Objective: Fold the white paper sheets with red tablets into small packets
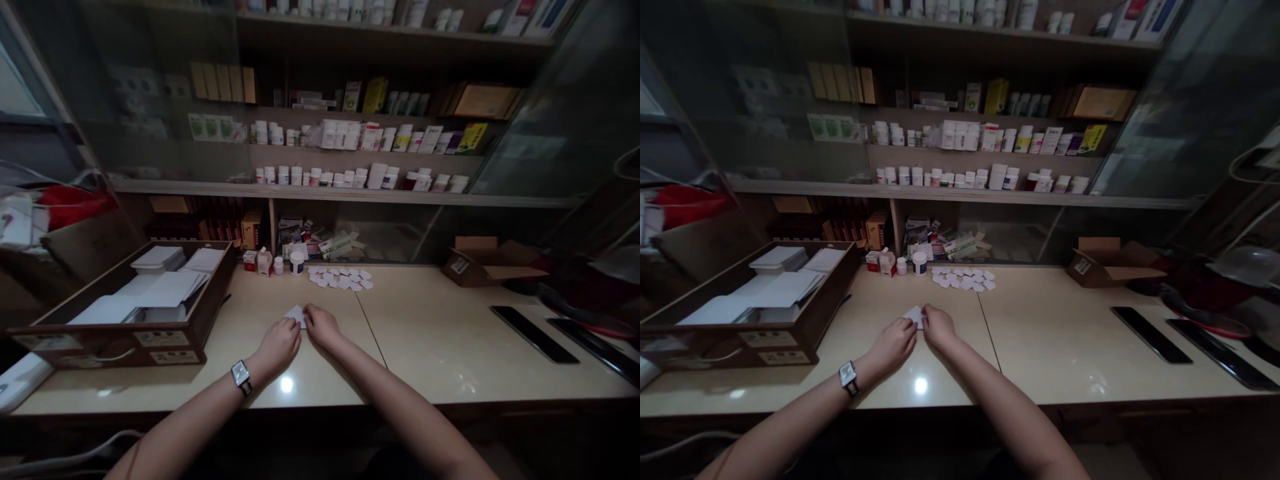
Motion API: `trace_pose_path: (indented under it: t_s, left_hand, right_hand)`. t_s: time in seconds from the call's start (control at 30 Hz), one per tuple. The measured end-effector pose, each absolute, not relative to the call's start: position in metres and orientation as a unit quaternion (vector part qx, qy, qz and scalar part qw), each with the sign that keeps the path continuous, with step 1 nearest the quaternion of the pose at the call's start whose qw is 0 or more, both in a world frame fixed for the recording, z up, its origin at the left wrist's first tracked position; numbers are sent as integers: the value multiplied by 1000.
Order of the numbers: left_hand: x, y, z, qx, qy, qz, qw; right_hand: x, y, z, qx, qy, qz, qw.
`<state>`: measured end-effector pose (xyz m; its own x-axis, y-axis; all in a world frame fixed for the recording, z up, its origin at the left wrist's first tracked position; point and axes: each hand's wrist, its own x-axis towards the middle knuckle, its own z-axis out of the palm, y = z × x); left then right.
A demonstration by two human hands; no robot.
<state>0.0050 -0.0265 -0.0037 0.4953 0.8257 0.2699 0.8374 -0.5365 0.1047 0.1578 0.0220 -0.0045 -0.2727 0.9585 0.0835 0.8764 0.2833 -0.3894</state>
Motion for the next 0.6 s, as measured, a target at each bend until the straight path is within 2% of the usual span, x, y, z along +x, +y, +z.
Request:
trace_pose_path:
  t_s: [0.2,0.43,0.6]
  left_hand:
    - [7,-27,-4,-865,-486,-125,24]
    - [6,-29,2,-871,-481,-97,22]
    - [6,-30,6,-872,-481,-92,14]
  right_hand:
    - [156,21,-8,-583,-790,89,169]
    - [162,10,2,-570,-818,10,78]
    - [175,3,12,-567,-821,33,67]
